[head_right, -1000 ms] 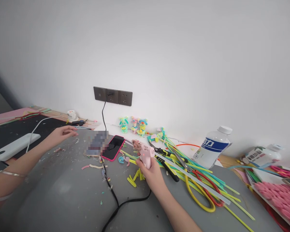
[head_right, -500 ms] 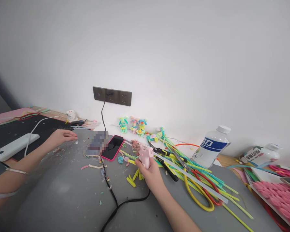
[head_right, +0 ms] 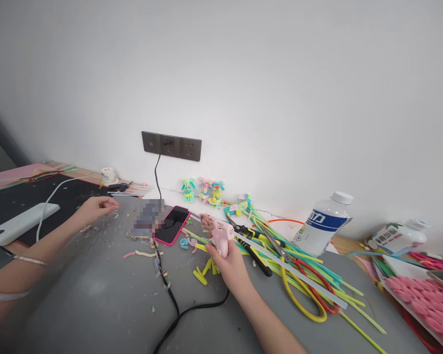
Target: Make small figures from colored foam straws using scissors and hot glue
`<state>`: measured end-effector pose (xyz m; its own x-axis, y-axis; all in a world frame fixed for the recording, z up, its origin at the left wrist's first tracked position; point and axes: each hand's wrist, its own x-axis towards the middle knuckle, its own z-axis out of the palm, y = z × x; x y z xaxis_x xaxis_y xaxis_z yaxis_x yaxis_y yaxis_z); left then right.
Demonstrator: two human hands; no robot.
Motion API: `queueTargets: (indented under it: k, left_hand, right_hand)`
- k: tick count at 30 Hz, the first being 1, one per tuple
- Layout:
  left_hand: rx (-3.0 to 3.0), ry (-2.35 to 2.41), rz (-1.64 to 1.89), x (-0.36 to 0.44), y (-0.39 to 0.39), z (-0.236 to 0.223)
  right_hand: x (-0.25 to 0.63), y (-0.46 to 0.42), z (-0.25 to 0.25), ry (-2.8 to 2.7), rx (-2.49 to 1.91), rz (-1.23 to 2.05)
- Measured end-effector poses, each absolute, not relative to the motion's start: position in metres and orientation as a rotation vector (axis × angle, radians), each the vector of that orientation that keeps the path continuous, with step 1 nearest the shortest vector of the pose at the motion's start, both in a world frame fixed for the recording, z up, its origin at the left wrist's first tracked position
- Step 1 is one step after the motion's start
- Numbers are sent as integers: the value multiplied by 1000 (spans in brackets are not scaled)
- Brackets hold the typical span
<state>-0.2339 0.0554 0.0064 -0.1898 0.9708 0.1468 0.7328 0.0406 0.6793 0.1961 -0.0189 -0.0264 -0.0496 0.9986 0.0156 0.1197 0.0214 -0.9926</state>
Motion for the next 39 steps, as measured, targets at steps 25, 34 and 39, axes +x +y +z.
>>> queueTargets:
  k: [25,34,39]
  left_hand:
    - [1867,2105,677,-210,56,22]
    - [1898,2140,744,-206,40,31]
    - [1975,1952,760,-192,32,47]
  right_hand:
    - [199,-18,-29,-1331,-1252,1179]
    - [199,-19,-28,-1345,-1271,1181]
    - [198,-19,-28,-1304,-1272,1215]
